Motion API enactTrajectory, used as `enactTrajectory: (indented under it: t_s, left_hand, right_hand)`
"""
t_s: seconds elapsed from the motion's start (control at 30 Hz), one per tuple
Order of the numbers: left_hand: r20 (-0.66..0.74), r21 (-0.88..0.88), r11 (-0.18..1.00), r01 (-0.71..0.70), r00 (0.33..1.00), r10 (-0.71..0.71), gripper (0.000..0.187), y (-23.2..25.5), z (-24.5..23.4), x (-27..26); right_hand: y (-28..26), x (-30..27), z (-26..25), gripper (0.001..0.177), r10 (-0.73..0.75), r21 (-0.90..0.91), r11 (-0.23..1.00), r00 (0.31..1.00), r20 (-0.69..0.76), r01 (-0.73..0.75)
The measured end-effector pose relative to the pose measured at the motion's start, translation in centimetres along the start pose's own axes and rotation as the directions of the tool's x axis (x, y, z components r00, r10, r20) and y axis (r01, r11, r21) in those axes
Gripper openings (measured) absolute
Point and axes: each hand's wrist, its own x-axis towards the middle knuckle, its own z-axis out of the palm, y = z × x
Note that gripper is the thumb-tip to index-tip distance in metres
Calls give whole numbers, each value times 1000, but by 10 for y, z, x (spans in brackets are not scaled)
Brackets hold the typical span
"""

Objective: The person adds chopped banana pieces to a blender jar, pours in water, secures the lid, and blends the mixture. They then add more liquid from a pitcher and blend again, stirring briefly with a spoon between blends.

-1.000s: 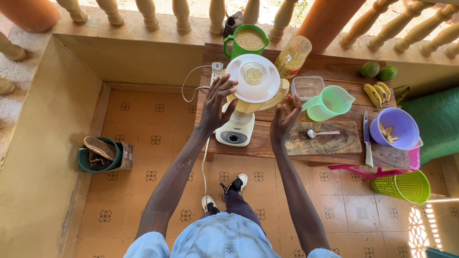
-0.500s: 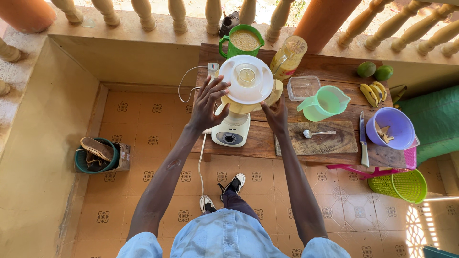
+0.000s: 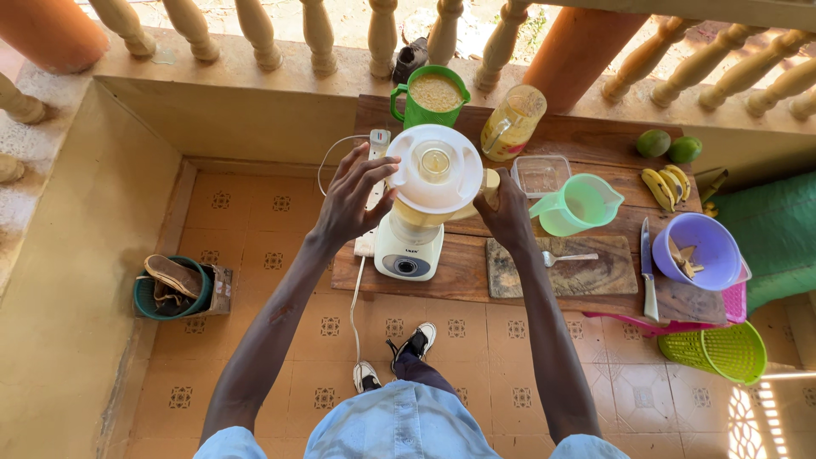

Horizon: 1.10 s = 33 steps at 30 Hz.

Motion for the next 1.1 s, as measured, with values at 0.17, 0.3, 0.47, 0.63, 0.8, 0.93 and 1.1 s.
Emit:
enactTrajectory:
  t_s: [0.17,0.3,0.47,0.63,0.8,0.93,1.1]
  left_hand:
    - [123,50,999,13,992,-19,38,12,-7,36]
    - [319,102,994,-27,948,-7,49,20,-4,66]
    - [602,113,973,-200,793,93,80,22,-4,104]
    - [818,215,916,-340,574,21,101,20,0,137]
    - [836,273,807,-524,544,70,92,16,19,145]
    - [881,270,779,-566,472,38,83,11,34,136]
    - [854,235,790,-566,509,110,75,2,42,127]
  right_hand:
    - [-14,5,-12,50,-52,7,999,996,73,52]
    - [-18,12,-31,48,-257,-25,965,959,120,261]
    - [-25,21,-46,45,-85,-133,983,952,295,129]
    - [-30,32,-52,45,68,-229,973,906,417,32]
    - [-24,41,-54,47,-39,-207,967,887,459,150]
    - [-18,46,-52,49,-58,-199,964,867,495,178]
    - [-16,49,-51,50,-149,-150,956,856,495,253]
